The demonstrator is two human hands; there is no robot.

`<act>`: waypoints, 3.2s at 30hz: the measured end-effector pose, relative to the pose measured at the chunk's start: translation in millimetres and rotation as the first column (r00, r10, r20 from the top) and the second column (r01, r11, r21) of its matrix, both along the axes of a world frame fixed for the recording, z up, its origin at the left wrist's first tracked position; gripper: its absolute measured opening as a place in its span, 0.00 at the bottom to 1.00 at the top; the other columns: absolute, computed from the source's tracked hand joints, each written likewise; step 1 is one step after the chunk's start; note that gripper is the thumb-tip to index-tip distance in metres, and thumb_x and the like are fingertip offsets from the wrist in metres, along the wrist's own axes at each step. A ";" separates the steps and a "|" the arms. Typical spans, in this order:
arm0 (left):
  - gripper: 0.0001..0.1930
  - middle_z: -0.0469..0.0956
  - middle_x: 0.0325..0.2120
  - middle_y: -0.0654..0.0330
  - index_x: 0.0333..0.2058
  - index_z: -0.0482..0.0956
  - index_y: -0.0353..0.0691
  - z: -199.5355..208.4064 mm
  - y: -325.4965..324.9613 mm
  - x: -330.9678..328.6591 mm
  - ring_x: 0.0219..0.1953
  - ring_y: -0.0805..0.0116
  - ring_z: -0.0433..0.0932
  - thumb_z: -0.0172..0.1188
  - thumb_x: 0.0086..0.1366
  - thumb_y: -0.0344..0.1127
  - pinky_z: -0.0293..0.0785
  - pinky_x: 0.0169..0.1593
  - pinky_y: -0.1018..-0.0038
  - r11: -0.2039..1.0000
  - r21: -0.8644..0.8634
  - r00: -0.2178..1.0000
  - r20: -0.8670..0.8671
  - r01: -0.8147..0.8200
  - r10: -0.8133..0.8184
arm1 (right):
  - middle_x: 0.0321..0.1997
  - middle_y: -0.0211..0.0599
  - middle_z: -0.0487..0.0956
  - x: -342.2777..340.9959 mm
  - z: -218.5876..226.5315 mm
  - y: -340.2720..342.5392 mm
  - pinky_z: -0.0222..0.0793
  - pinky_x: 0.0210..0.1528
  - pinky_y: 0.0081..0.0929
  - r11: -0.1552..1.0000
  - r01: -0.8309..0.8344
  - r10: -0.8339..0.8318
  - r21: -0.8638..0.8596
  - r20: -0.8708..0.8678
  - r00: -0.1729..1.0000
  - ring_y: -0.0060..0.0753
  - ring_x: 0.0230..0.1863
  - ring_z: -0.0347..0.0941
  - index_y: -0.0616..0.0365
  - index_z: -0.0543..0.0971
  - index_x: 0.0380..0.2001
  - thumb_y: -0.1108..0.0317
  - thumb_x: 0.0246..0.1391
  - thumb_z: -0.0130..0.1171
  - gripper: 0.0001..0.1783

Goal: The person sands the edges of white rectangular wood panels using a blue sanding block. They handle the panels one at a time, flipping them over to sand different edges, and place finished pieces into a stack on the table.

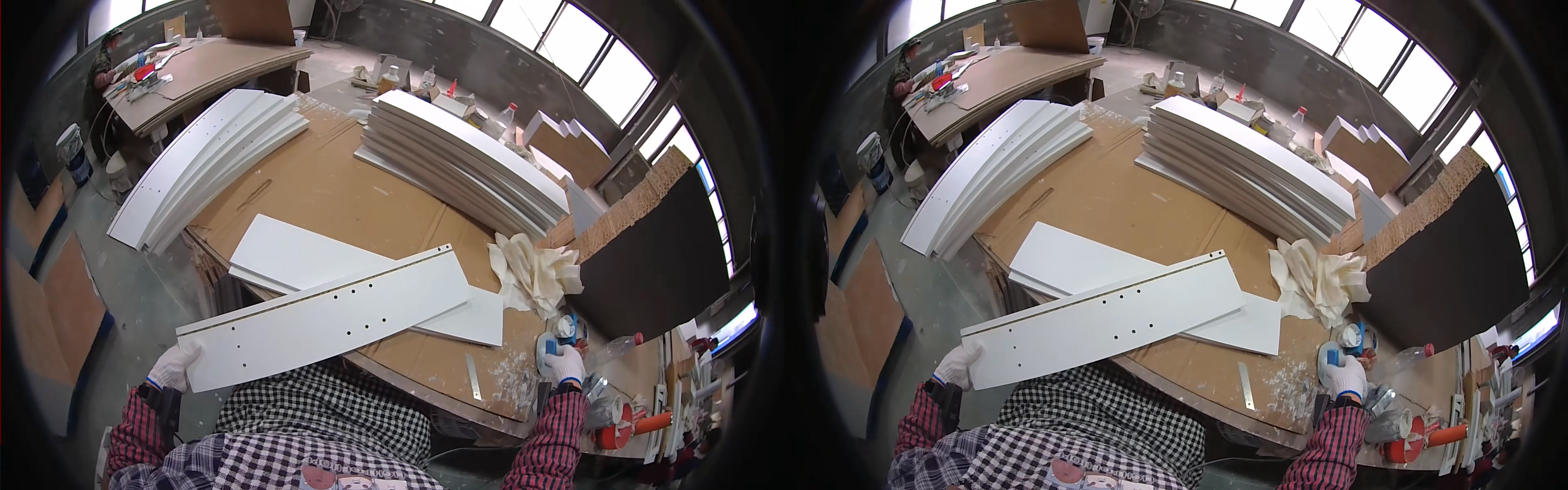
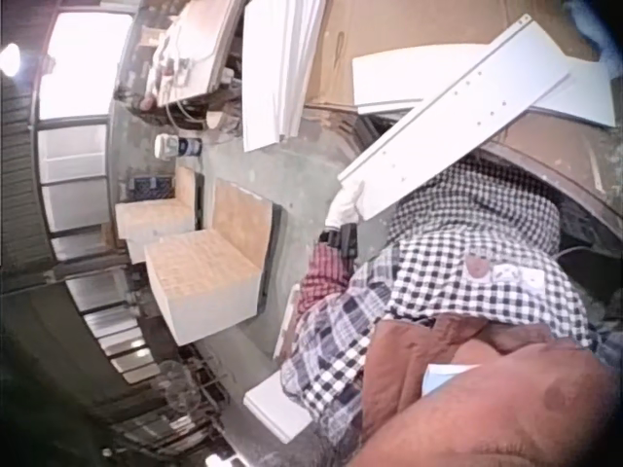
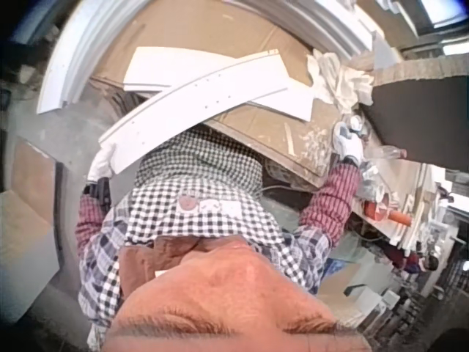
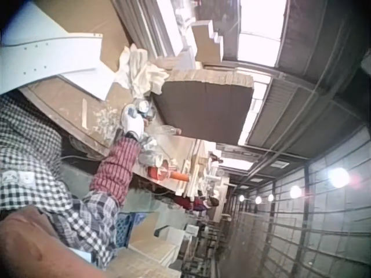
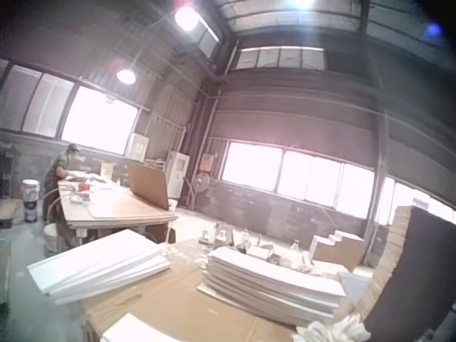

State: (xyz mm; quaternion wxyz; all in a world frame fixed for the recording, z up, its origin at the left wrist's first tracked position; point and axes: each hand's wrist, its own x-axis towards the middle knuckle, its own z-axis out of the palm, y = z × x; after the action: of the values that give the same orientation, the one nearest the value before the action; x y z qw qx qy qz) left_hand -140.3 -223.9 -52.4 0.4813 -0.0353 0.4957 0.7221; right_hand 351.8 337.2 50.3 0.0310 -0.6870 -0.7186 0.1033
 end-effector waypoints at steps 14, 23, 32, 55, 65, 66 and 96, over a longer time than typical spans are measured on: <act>0.24 0.76 0.47 0.52 0.54 0.67 0.30 -4.8 0.8 4.9 0.46 0.60 0.78 0.59 0.64 0.38 0.79 0.48 0.64 0.996 -0.046 0.993 -0.099 -0.073 0.068 | 0.34 0.35 0.80 -274.1 31.7 -59.0 0.71 0.39 0.28 0.831 -0.445 0.552 0.333 -0.401 0.731 0.33 0.35 0.77 0.55 0.79 0.39 0.60 0.49 0.65 0.16; 0.30 0.76 0.47 0.53 0.55 0.68 0.30 16.1 10.4 14.3 0.47 0.63 0.78 0.65 0.60 0.43 0.76 0.51 0.67 0.997 -0.034 0.991 -0.119 -0.072 0.067 | 0.43 0.42 0.80 -306.7 26.7 -57.9 0.70 0.46 0.37 0.800 -0.528 0.579 0.286 -0.133 0.804 0.48 0.46 0.76 0.51 0.76 0.44 0.55 0.53 0.61 0.18; 0.30 0.75 0.49 0.53 0.55 0.67 0.30 11.9 9.3 13.1 0.49 0.62 0.76 0.65 0.60 0.41 0.74 0.53 0.66 0.997 -0.009 0.994 -0.079 -0.077 0.076 | 0.38 0.45 0.80 -310.2 18.6 -53.6 0.69 0.42 0.42 0.820 -0.453 0.530 0.351 -0.162 0.833 0.49 0.42 0.76 0.55 0.76 0.40 0.55 0.52 0.62 0.17; 0.30 0.73 0.52 0.51 0.58 0.64 0.31 4.3 6.4 12.4 0.52 0.59 0.75 0.62 0.62 0.42 0.74 0.55 0.62 0.999 0.002 0.993 -0.109 -0.046 0.046 | 0.22 0.32 0.76 -313.7 -4.6 -33.4 0.64 0.17 0.21 0.943 -0.302 0.310 0.141 -0.705 0.638 0.20 0.15 0.69 0.61 0.74 0.30 0.64 0.51 0.64 0.12; 0.30 0.75 0.50 0.52 0.56 0.66 0.30 10.0 8.0 14.1 0.50 0.61 0.76 0.64 0.60 0.41 0.74 0.54 0.64 0.996 -0.017 0.991 -0.106 -0.090 0.087 | 0.20 0.30 0.74 -315.9 0.7 -51.4 0.64 0.18 0.23 0.958 -0.263 0.261 0.114 -0.725 0.638 0.21 0.13 0.67 0.57 0.74 0.32 0.59 0.52 0.63 0.14; 0.30 0.74 0.50 0.52 0.56 0.66 0.30 11.2 8.2 14.5 0.51 0.61 0.76 0.64 0.61 0.41 0.74 0.54 0.64 0.996 -0.015 0.990 -0.115 -0.087 0.085 | 0.21 0.31 0.75 -317.1 -0.2 -50.9 0.65 0.18 0.24 0.958 -0.260 0.265 0.119 -0.716 0.646 0.22 0.14 0.69 0.59 0.74 0.32 0.60 0.52 0.63 0.14; 0.24 0.74 0.49 0.55 0.56 0.66 0.32 30.2 68.8 7.4 0.49 0.67 0.76 0.53 0.69 0.44 0.74 0.53 0.70 0.985 0.006 0.970 -0.170 -0.174 0.173 | 0.10 0.22 0.61 -220.5 12.5 -97.5 0.56 0.13 0.21 0.694 -0.603 -0.433 -0.394 -0.897 0.088 0.22 0.11 0.59 0.55 0.74 0.36 0.47 0.63 0.50 0.21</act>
State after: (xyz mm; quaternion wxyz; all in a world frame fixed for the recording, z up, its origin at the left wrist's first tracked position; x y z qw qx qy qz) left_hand -132.9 -155.1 -22.1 0.3720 -0.0188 0.5332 0.7596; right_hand 131.3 239.7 62.8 0.2306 -0.3261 -0.4377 0.8055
